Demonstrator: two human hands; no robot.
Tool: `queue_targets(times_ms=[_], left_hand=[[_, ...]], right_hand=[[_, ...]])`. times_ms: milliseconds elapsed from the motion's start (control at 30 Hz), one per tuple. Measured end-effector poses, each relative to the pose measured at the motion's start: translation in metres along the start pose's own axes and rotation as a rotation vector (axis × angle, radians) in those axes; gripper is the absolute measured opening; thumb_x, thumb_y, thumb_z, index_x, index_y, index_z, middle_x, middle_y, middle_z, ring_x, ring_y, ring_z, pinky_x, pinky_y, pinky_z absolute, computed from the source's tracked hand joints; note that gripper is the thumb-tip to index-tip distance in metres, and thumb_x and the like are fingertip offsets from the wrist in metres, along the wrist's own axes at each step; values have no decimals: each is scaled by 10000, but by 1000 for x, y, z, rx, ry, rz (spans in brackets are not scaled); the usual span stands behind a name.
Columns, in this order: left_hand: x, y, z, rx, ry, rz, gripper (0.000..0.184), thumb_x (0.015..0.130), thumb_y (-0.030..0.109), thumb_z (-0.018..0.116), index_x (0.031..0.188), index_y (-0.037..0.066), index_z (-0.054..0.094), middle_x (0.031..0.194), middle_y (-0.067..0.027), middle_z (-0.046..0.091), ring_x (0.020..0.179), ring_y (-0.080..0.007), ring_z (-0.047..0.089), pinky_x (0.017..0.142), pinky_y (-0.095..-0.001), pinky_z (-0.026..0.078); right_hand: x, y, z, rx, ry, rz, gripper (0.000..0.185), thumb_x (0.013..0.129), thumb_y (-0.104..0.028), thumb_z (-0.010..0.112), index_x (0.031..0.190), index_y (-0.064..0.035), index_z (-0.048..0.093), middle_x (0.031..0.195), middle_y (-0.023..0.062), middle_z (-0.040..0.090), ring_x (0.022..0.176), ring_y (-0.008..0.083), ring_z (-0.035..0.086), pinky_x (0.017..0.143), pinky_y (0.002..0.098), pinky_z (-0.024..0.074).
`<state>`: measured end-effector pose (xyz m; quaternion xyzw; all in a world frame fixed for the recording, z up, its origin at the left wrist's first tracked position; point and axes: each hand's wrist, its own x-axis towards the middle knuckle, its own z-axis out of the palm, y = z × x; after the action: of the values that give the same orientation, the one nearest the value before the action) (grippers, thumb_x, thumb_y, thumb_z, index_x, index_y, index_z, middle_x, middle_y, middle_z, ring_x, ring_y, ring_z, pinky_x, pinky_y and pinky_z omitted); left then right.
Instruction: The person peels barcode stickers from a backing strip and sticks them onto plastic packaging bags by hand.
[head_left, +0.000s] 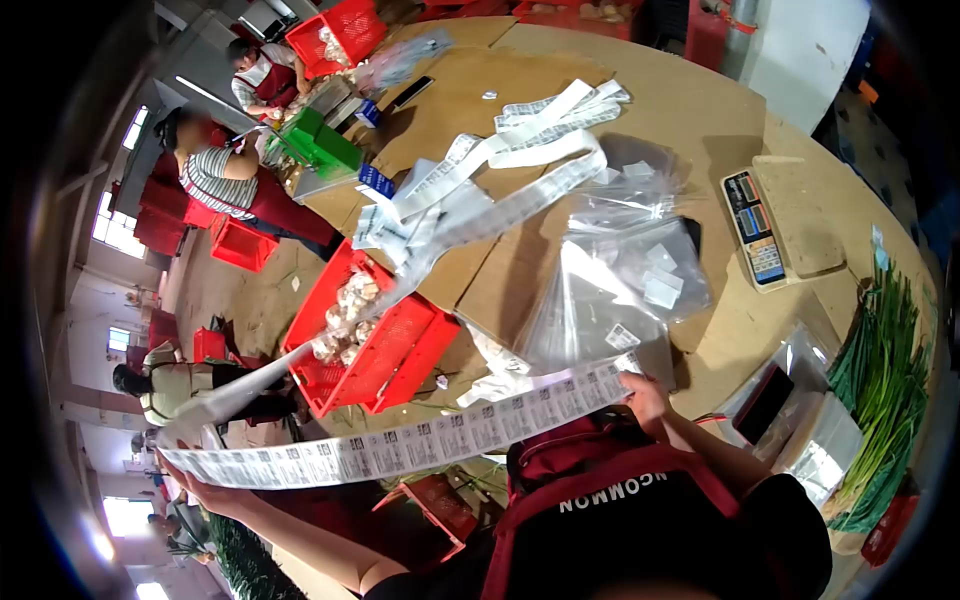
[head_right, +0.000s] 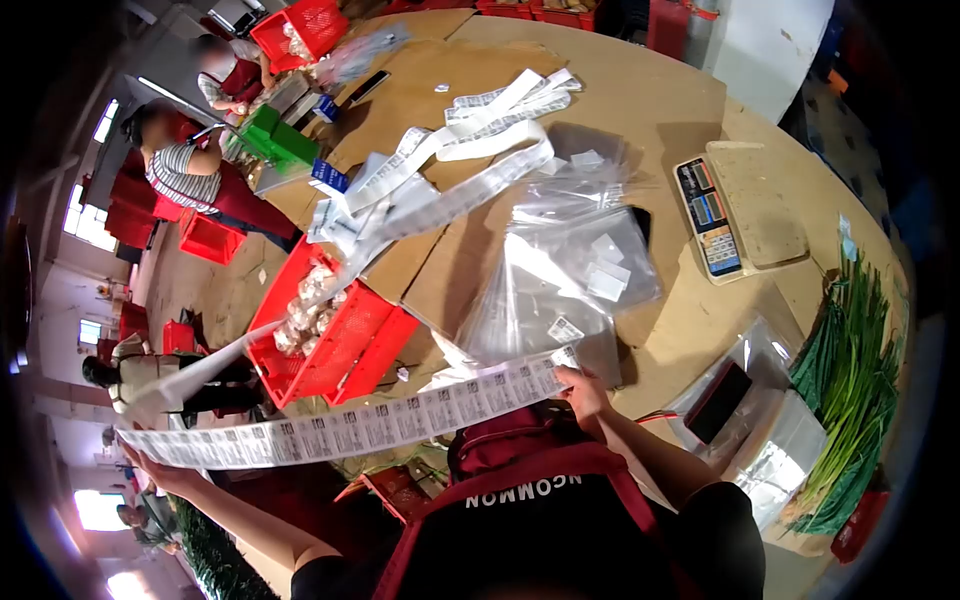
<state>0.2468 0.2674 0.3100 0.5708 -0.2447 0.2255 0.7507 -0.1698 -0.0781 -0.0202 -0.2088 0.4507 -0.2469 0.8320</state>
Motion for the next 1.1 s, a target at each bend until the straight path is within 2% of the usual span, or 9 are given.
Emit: queue_targets(times_ms=[233, 300, 367, 467, 700, 833, 900, 967, 1100], left_hand=[[-35, -135, -215, 1185, 447, -97, 567, 801, 196, 578, 1284, 2, 352, 1225, -195, 439, 1081, -310, 492, 824, -445, 468], [-97, -154, -176, 1970, -670, -618, 478, 770, 237, 591, 1205, 56, 511, 1049, -156, 612, 967, -331, 589, 833, -411, 462], [-140, -179, -104, 1873, -1087, -647, 568, 723, 402, 658, 1151, 48, 540, 1018, -164, 623, 968, -305, 590, 808, -386, 467], [-225, -209, 23, 1117, -994, -151, 343, 797, 256, 620, 1054, 31, 588, 1031, -161, 610, 950, -322, 583, 807, -378, 457], [-337, -96, 200, 107, -1781, -701, 304, 860, 211, 606, 1058, -17, 572, 848, -55, 624, 775, -102, 542, 706, -256, 434], [-354, -103, 199, 111, -1678, -881, 227, 862, 198, 605, 939, -14, 583, 673, -45, 562, 608, -69, 478, 547, -240, 402], [-363, -121, 189, 83, -1513, -880, 166, 870, 151, 591, 906, -11, 583, 618, -15, 556, 581, -49, 468, 519, -233, 391], [-364, -141, 181, 58, -1356, -894, 161, 869, 147, 591, 896, -12, 585, 637, -19, 576, 594, -51, 484, 537, -229, 404], [-333, -136, 180, 43, -1246, -932, 93, 872, 84, 570, 873, -6, 593, 772, 2, 599, 652, -48, 505, 582, -201, 396]], right_hand=[[-10, -14, 26, -284, -138, 19, 226, 805, -183, 616, 995, -63, 605, 889, 15, 625, 784, 104, 559, 654, 254, 429], [-8, -7, 21, -314, -197, 1, 232, 827, -198, 605, 1009, -55, 601, 879, 8, 623, 781, 89, 556, 657, 235, 431], [-14, -7, 23, -381, -297, -34, 234, 842, -193, 597, 1022, -44, 593, 867, 4, 616, 776, 76, 548, 656, 219, 425], [-16, 2, 23, -545, -379, -113, 256, 841, -210, 608, 1009, -18, 586, 842, 8, 605, 734, 64, 536, 618, 219, 427], [-40, 0, 34, -742, -447, -331, 317, 780, -244, 689, 944, 15, 610, 783, 45, 614, 686, 62, 523, 596, 236, 430], [-36, -18, 21, -770, -426, -230, 382, 745, -272, 714, 987, -2, 594, 800, 60, 621, 706, 105, 554, 617, 254, 442], [-33, -42, 20, -1323, -556, -428, 499, 718, -336, 725, 1086, -43, 556, 921, 72, 614, 844, 174, 576, 768, 325, 442], [-3, -49, -2, -1729, -465, -630, 639, 639, -413, 734, 1166, -127, 516, 1244, 74, 490, 1203, 243, 388, 1034, 457, 188], [26, -47, -48, -1777, -246, -941, 546, 596, -365, 735, 1075, -146, 591, 1287, 24, 465, 1215, 237, 364, 1013, 440, 205]])
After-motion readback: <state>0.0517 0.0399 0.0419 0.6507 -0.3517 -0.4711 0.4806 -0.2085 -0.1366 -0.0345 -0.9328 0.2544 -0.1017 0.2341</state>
